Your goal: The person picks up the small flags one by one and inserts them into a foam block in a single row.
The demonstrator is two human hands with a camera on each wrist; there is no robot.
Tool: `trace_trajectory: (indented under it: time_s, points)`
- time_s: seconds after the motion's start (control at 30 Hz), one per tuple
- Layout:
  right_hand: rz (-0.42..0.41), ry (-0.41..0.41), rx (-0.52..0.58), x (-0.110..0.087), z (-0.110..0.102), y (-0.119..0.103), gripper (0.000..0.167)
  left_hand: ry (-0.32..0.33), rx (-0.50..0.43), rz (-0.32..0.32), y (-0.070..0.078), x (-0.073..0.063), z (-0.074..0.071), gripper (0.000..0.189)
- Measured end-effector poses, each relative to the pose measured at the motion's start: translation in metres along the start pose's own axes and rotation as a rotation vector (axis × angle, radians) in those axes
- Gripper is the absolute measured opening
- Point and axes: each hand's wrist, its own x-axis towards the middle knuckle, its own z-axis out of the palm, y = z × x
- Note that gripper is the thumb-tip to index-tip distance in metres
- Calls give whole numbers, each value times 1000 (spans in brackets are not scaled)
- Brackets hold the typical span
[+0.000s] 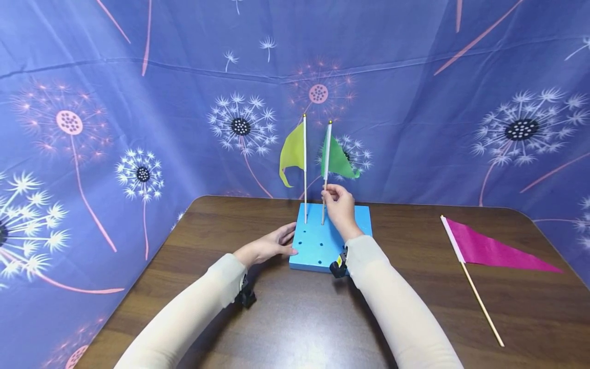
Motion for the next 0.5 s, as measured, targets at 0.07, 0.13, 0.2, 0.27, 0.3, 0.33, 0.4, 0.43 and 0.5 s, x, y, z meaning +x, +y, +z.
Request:
trace_trajectory:
  time_s: [0.07,0.13,0.2,0.27,0.3,0.33,0.4,0.43,0.5]
  points:
    - [7,-4,-8,0,0,0,29,-3,4,1,-1,1,0,89]
    - [12,-11,-14,0,-1,0,30,-2,8,3,-1,1,0,89]
    - [17,-17,-17,0,-2,0,31,0,7,0,-1,2,0,89]
    - [19,-17,-34,0,-2,1,33,3,6,-2,-1,2,0,89]
    - [19,-17,-41,0,-3,1,34,4,5,-3,-1,2,0,89]
    - [21,-17,-51,0,-4,1,35,4,5,-3,-1,2,0,89]
    - [23,-13,-66,0,-5,1,36,3,4,0,-1,2,0,89]
    - [24,-9,-69,0,-6,1,36,2,3,5,-1,2,0,89]
    - [26,-2,-72,0,-7,1,36,2,5,7,-1,2,0,89]
